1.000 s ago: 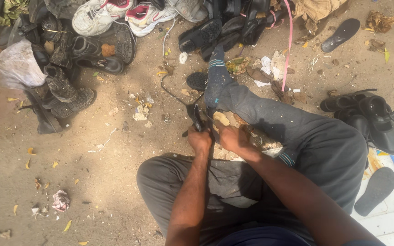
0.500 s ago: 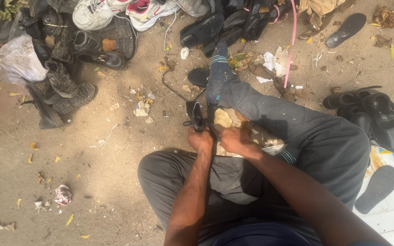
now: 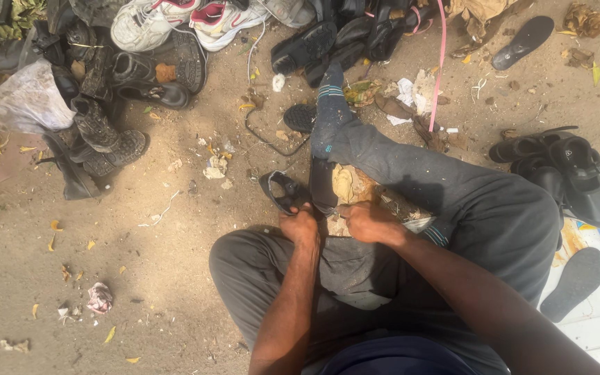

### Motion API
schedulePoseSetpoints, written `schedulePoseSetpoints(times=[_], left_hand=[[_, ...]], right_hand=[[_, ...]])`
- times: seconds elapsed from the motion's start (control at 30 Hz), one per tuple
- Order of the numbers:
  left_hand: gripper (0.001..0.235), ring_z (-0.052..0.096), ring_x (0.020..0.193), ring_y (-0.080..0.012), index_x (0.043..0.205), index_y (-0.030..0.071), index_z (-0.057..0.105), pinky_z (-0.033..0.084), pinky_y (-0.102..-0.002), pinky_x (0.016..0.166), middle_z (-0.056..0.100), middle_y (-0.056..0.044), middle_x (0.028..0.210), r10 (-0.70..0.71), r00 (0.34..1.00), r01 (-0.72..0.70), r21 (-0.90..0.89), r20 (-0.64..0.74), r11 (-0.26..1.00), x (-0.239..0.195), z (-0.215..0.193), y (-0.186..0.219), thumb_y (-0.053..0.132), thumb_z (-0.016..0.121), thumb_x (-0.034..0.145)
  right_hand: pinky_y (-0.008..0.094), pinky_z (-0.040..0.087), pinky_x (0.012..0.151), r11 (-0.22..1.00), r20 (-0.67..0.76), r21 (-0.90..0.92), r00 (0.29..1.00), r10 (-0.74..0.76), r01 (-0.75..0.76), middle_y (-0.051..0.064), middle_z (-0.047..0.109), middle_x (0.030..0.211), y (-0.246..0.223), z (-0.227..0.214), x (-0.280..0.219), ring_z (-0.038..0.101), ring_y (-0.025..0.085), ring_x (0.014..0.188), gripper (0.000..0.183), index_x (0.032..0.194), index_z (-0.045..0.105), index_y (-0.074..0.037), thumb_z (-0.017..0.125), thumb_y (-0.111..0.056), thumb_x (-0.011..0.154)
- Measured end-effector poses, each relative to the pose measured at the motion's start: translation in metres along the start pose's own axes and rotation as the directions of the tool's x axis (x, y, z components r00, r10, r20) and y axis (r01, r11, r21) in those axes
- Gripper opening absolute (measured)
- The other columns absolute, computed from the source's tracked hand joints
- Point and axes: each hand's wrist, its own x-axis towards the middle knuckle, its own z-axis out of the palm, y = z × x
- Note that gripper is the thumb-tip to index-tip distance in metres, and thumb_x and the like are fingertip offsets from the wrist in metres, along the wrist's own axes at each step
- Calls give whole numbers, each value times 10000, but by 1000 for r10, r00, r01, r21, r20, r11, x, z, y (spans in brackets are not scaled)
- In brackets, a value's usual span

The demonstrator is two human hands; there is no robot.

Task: The person sits on the ground and uses a knife to scrape and clean the soles of several black shoes. They handle multiple shoes one by one, scraping the bottom surfaces and occasionally turning them over to work on different areas.

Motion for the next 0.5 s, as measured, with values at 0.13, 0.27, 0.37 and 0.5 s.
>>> schedulePoseSetpoints(times=[0.13, 0.27, 0.37, 0.5], left_hand=[[308, 622, 719, -154, 868, 63, 536, 510, -288, 656, 646, -61, 832, 58, 998, -58, -28, 6, 998, 7, -8, -4, -114, 770, 778], [290, 609, 713, -151, 847, 52, 533, 508, -296, 639, 653, -57, 823, 54, 999, -54, 0, -1, 999, -1, 0, -5, -108, 766, 780], [296, 623, 733, -134, 856, 69, 527, 520, -289, 659, 657, -38, 828, 37, 998, -36, -28, 48, 999, -6, -8, 0, -98, 761, 785], [303, 598, 739, -130, 869, 59, 535, 499, -286, 685, 626, -30, 838, 135, 989, -130, -89, 61, 988, -7, -8, -4, -136, 745, 770]], right_hand=[[366, 611, 668, 979, 1, -187, 996, -87, 86, 112, 736, 930, 12, -19, 9, 688, 203, 692, 428, 1435, 545, -67, 458, -166, 1028], [444, 577, 647, 885, -257, -314, 867, -427, 343, 169, 749, 1001, 29, 8, 80, 702, 293, 761, 442, 1311, 581, -24, 556, -182, 899], [351, 595, 635, 990, 92, -133, 995, -35, 47, 168, 742, 961, 11, 29, 113, 699, 227, 714, 568, 1515, 434, -65, 474, -85, 949], [367, 585, 675, 979, 94, -166, 990, -107, 122, 168, 745, 1008, 1, 23, 89, 705, 243, 764, 458, 1494, 469, -28, 469, -175, 1059]])
